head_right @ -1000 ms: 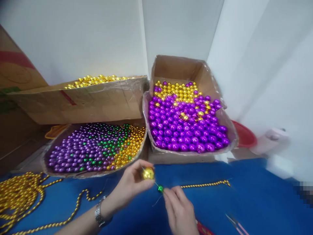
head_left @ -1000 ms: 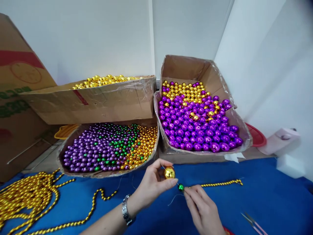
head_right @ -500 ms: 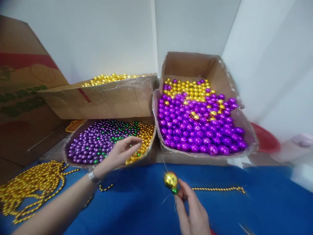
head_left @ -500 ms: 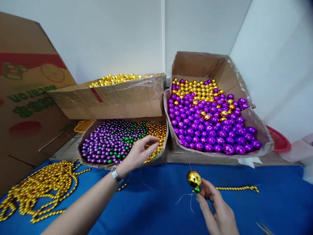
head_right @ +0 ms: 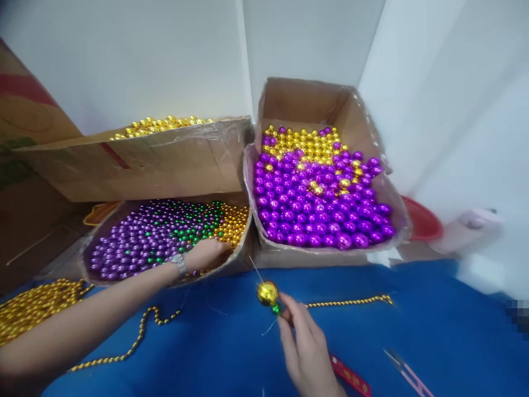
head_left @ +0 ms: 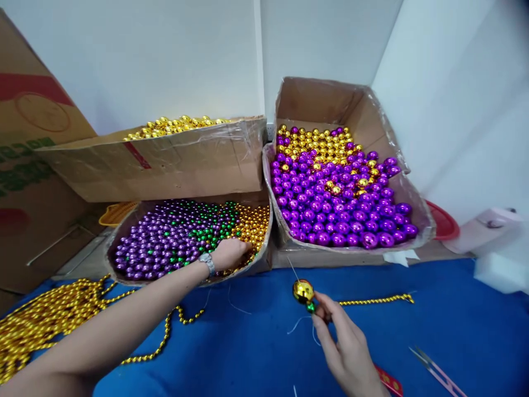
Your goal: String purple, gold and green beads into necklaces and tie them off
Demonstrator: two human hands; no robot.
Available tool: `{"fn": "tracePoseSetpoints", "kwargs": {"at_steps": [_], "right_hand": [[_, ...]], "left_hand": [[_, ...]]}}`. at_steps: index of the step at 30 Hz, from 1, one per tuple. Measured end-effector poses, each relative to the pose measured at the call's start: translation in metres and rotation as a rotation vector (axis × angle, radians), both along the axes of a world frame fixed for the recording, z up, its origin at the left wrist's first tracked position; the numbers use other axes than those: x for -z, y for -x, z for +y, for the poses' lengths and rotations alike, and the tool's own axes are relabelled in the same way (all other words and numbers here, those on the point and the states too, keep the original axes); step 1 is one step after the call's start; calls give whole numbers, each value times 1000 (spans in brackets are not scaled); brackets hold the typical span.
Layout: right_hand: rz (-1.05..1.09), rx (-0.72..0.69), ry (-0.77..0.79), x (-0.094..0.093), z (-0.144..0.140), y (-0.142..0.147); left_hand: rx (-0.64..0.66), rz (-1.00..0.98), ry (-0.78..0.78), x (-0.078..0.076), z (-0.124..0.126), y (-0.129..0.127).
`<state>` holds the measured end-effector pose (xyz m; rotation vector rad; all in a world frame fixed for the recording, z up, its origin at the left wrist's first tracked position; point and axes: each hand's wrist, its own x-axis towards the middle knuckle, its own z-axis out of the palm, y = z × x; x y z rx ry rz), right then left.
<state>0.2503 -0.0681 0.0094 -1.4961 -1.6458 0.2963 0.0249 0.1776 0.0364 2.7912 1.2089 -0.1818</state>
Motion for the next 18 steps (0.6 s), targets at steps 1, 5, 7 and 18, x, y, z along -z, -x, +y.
{"fn": "tracePoseSetpoints", "kwargs": {"at_steps": [1, 5, 7, 18], "right_hand": [[10, -4, 13, 0, 0, 1], [13, -17, 19, -2, 1, 3], [-4, -11, -10, -3, 0, 1], [-96, 5, -40, 4, -1, -4]], "left_hand": [[5, 8, -8, 0, 0, -1], [7, 2, -25, -1, 0, -2], [-20, -24, -35, -4, 3, 0], [-66, -142, 53, -44, 19, 33]]}}
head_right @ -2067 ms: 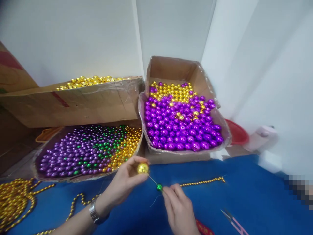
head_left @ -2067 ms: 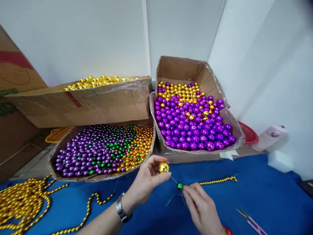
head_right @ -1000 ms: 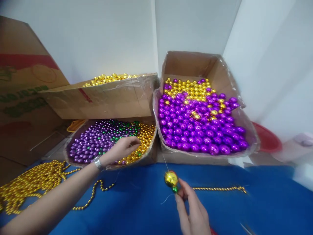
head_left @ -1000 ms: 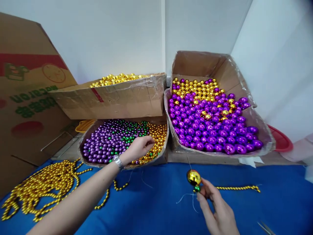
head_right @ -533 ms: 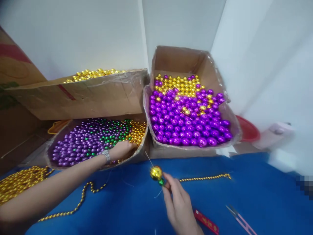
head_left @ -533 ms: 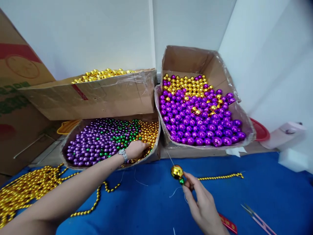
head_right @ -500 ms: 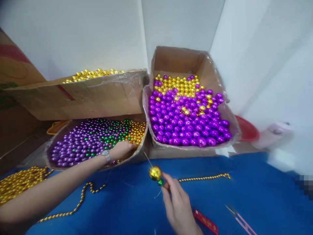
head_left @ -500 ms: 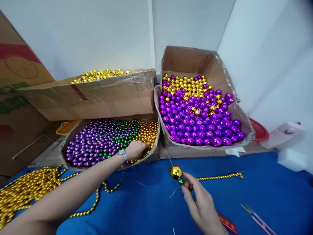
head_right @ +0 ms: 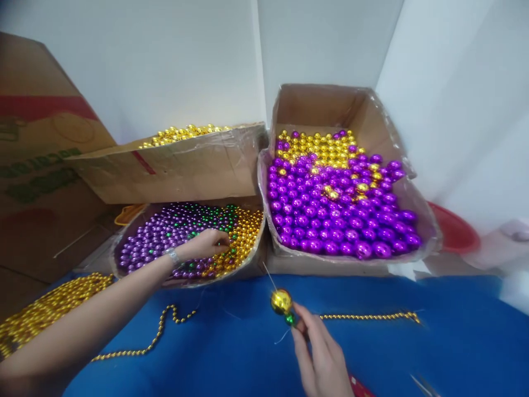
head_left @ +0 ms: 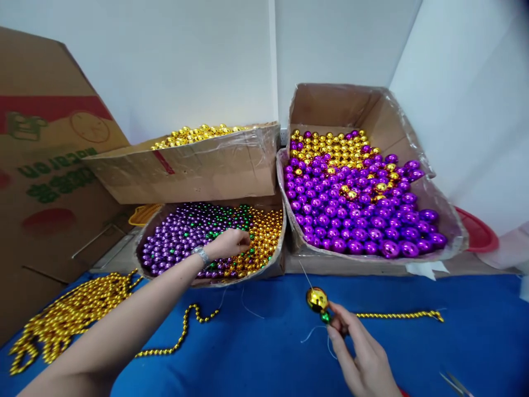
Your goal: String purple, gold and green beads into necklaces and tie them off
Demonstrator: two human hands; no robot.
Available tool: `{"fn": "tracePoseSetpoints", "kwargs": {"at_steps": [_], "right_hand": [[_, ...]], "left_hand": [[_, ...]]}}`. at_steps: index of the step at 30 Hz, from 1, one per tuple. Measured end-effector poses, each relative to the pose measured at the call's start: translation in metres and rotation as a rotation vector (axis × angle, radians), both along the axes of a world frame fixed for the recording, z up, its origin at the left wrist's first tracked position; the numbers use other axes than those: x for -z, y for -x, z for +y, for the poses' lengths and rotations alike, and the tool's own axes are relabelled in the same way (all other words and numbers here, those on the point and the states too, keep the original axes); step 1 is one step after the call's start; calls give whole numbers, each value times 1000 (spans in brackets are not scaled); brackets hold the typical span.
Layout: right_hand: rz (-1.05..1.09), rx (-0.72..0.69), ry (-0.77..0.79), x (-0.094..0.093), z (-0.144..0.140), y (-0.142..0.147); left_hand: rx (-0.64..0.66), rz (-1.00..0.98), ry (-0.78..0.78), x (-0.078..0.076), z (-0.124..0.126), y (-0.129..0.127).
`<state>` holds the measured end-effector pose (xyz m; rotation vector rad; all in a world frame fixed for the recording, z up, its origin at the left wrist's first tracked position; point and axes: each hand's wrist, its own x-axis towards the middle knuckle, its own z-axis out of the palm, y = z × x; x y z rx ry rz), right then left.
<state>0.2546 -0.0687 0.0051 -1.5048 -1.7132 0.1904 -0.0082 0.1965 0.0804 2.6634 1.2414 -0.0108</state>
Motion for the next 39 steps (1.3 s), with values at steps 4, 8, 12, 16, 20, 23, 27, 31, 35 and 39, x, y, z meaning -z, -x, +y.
{"fn": "tracePoseSetpoints", "kwargs": {"at_steps": [4, 8, 12, 16, 20, 23, 27, 31, 35, 39], "right_hand": [[-23, -1, -2, 2, 1, 1], [-44, 6, 2, 2, 0, 2], [-42, 13, 24, 3, -2, 3], [-54, -4, 21, 6, -1, 3], [-30, -59, 19, 8, 1, 8], [-1, -116, 37, 5, 3, 15], [50, -174, 67, -4, 6, 23], [71, -244, 77, -10, 7, 24], [108, -238, 124, -8, 6, 20], [120, -238, 157, -5, 5, 17]], "left_hand": [[29, 21, 50, 4, -10, 8], [68, 26, 116, 1, -14, 13], [147, 19, 230, -9, -23, 20], [174, -10, 320, -11, -38, 24], [78, -109, 304, -12, -49, 22], [-8, -283, 319, -19, -57, 14], [-269, -916, 746, -24, -78, -6], [-313, -1237, 1089, -20, -97, -27], [-339, -1263, 1181, -14, -106, -39], [-373, -1249, 1191, -9, -109, -43]]}}
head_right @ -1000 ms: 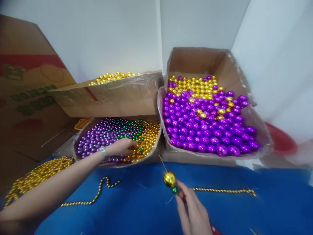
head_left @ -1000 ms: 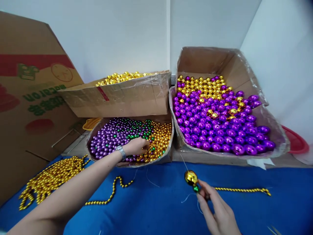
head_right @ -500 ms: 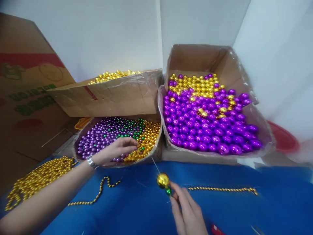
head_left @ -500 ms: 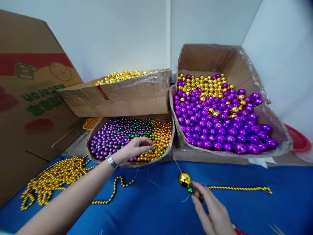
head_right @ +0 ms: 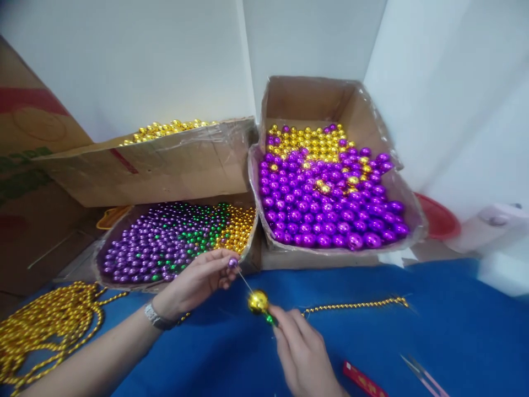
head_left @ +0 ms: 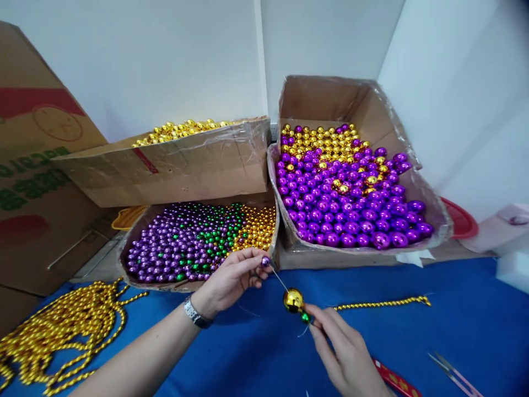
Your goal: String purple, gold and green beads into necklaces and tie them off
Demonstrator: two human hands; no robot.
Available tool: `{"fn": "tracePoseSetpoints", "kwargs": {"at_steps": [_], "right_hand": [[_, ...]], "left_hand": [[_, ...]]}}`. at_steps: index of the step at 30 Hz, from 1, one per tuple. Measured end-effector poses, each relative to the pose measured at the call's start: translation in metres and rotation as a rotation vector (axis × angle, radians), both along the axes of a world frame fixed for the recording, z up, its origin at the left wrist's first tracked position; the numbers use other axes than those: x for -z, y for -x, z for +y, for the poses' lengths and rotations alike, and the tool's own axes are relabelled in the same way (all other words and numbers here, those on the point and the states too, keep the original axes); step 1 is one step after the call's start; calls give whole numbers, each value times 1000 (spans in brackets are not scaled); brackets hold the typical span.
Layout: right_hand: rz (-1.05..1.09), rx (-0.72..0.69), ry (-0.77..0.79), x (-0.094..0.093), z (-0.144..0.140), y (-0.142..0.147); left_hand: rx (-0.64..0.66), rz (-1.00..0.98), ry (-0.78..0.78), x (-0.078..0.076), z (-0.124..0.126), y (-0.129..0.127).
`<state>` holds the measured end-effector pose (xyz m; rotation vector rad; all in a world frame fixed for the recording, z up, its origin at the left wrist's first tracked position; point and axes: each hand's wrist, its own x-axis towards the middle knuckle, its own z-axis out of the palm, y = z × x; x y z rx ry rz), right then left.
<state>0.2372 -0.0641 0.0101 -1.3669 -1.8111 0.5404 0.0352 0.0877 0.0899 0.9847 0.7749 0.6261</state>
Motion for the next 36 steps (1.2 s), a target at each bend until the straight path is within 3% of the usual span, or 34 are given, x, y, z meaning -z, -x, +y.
{"fn": "tracePoseSetpoints", "kwargs": {"at_steps": [5, 11, 16, 19, 21, 23, 27, 31, 36], "right_hand": [[-26, -5, 25, 1, 0, -2], [-26, 21, 34, 2, -1, -1], [80, 136, 101, 26, 4, 3], [69, 134, 167, 42, 5, -2], [41, 120, 184, 43, 5, -7], [30, 142, 184, 36, 7, -13], [64, 159, 102, 10, 18, -14], [153, 124, 38, -6, 24, -9], [313, 120, 94, -15, 19, -8]], "left_hand": [[12, 49, -89, -2, -3, 0], [38, 296, -418, -10, -11, -3], [164, 335, -547, 15, -30, -18], [165, 383, -684, 32, -38, -27], [155, 403, -777, 35, -40, -31], [138, 406, -860, 29, -38, -36], [109, 352, -943, 4, -33, -47], [121, 280, -900, -22, -29, -57], [207, 263, -783, -47, -7, -70]]}}
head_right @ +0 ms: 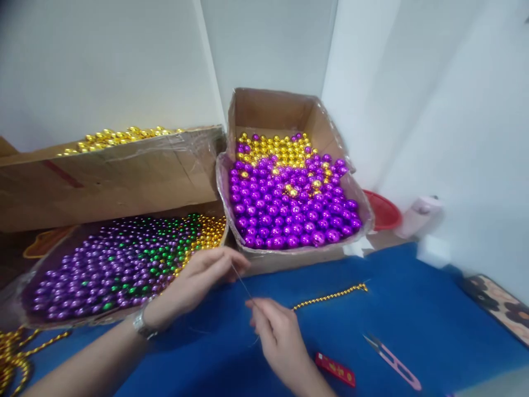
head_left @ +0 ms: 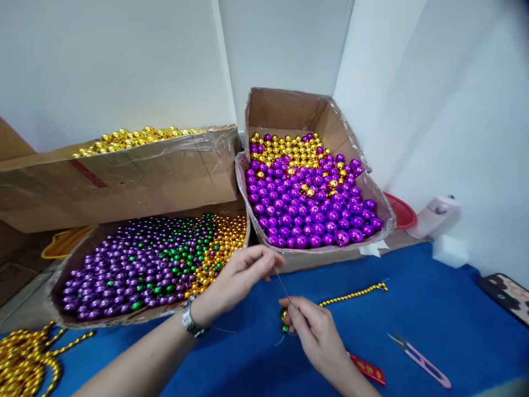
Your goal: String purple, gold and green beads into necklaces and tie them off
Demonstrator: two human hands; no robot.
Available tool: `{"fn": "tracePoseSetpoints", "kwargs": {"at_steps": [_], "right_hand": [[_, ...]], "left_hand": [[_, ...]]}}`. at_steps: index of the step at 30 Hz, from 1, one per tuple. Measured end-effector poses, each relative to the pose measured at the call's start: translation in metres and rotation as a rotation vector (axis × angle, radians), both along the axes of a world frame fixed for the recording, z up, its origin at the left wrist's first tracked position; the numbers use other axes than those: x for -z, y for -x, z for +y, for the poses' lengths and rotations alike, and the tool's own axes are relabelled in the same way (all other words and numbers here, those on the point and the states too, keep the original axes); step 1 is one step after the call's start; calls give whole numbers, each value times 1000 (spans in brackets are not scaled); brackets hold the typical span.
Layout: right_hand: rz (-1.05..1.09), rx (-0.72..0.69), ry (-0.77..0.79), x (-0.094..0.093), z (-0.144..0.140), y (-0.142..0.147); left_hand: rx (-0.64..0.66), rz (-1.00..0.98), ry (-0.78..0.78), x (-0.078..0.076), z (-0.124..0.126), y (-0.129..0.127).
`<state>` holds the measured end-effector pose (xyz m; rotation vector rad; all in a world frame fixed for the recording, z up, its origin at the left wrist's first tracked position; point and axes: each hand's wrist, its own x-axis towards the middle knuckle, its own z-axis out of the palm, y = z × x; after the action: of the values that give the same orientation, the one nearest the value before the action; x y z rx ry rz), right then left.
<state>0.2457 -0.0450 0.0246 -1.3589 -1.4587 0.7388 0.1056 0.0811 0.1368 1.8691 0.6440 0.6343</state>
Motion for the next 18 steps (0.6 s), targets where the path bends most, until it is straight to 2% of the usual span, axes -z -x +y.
{"fn": "tracePoseSetpoints", "kwargs": {"at_steps": [2, 6, 10, 12, 14, 18], "right_hand": [[40, -1, 12, -3, -3, 0], [30, 33, -28, -6, -5, 3], [-37, 2, -54, -6, -9, 2], [-68, -16, -85, -4, -11, -1], [-81, -13, -94, -2, -14, -5], [-120, -27, -49, -2, -11, -7]], "left_hand": [[-48, -9, -44, -8, 18, -9], [-128, 2, -249, -17, 54, -32], [-173, 5, -391, -18, 69, -36], [-247, 22, -474, -16, 73, -22], [-363, 82, -552, -13, 79, 5], [-530, 325, -566, -10, 86, 82]]}}
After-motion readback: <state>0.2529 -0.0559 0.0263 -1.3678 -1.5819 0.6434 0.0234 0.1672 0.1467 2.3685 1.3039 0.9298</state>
